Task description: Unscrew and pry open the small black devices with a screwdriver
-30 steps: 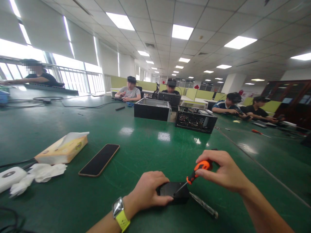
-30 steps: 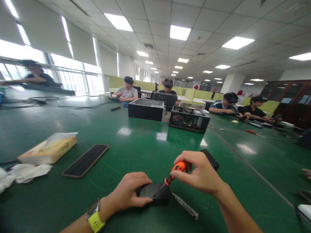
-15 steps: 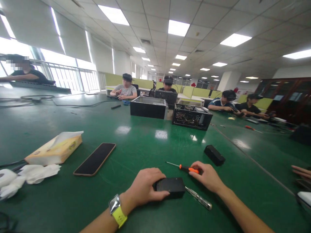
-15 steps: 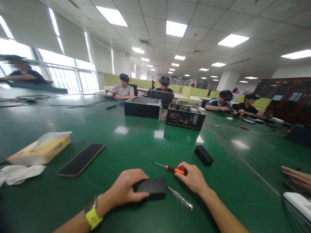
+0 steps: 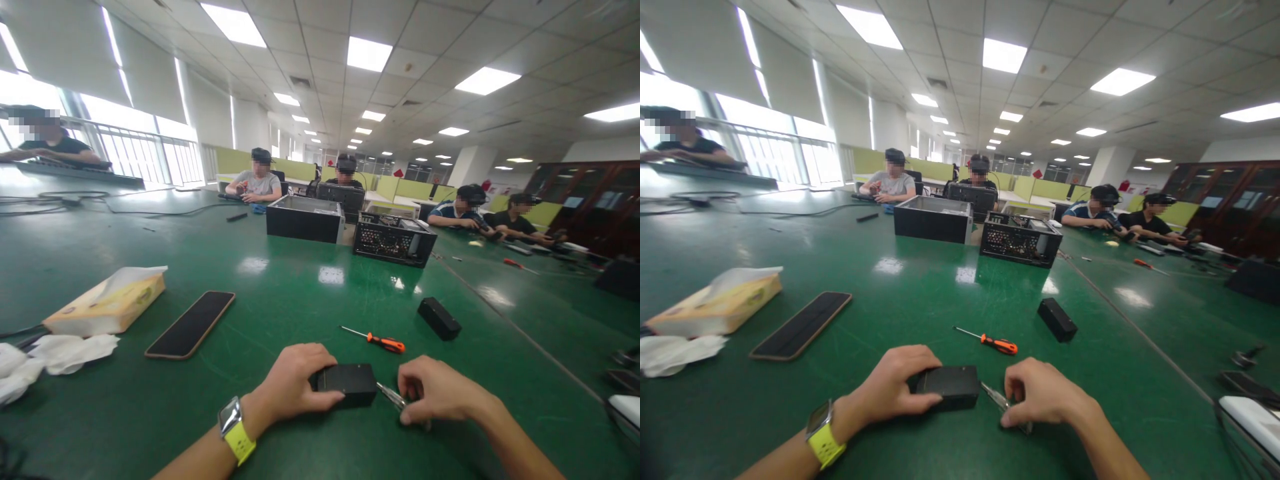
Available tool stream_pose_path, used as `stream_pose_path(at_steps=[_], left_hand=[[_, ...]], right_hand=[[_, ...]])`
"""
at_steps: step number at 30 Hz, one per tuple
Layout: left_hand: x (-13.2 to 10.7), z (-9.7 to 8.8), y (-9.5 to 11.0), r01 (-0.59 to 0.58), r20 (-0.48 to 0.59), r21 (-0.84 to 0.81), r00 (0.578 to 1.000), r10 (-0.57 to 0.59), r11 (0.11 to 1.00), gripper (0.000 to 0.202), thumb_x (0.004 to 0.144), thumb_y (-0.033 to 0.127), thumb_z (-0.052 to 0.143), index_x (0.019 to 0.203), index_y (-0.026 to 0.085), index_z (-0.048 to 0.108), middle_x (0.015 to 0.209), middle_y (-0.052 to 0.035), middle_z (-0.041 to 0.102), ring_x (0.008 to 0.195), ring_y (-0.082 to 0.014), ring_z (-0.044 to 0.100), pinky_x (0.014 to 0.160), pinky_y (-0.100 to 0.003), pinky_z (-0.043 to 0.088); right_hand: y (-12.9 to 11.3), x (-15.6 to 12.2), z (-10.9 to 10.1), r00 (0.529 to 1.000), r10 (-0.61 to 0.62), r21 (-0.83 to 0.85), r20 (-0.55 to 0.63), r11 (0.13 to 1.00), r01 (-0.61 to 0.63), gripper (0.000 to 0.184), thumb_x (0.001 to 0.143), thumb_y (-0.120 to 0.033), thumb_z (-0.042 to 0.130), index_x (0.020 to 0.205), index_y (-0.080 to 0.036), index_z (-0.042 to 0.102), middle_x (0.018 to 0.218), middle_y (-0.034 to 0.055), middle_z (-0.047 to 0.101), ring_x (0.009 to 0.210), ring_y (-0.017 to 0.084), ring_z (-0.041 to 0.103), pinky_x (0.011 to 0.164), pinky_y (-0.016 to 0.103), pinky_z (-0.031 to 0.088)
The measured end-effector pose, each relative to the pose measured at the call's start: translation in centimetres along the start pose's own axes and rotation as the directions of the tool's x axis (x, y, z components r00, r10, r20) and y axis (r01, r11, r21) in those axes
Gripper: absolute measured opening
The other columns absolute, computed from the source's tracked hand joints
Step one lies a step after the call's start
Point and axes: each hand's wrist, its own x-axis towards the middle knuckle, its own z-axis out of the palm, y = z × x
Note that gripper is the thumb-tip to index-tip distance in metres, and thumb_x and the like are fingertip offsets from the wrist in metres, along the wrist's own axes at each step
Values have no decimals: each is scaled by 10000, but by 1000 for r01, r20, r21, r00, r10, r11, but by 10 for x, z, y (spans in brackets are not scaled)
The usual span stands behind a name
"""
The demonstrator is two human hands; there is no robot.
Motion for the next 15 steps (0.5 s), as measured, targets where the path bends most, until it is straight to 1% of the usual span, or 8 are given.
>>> stream_pose_path(at_steps=[2,4,6,11,15], left_hand=[[0,0,-1,-6,-3,4,1000,6,1000,365,803,498,655,940,164,709,830,-71,697,741,-210,645,668,-279,501],[0,1,-1,-9,-10,8,1000,10,1000,360,802,502,653,932,171,709,825,-67,695,731,-204,643,656,-273,498],[0,1,-1,-10,-15,7,1000,10,1000,353,802,496,657,932,172,708,825,-65,696,729,-201,643,654,-270,499],[-1,0,-1,-7,-11,2,1000,7,1000,332,799,465,674,937,164,705,831,-69,702,738,-206,647,666,-275,510],[-1,0,-1,1,-2,5,1000,-1,1000,334,805,463,671,941,161,709,830,-72,700,742,-209,650,682,-281,516]], right_hand=[[4,-1,3,999,21,21,36,1000,-21,161,614,-274,786,708,-199,679,679,-31,659,594,129,546,504,218,309],[10,-1,2,999,20,53,26,998,-21,68,644,-203,715,679,-189,659,655,-29,646,578,125,532,503,220,313],[18,-1,-2,999,20,105,25,994,-22,49,658,-180,675,691,-180,639,655,-27,636,588,126,534,518,218,340],[42,0,-17,998,26,272,55,961,-40,108,680,-214,666,720,-168,577,657,-26,610,616,134,548,562,225,392],[50,-2,-25,996,7,364,87,930,-38,158,703,-269,683,742,-166,569,661,-32,590,611,124,527,574,228,394]])
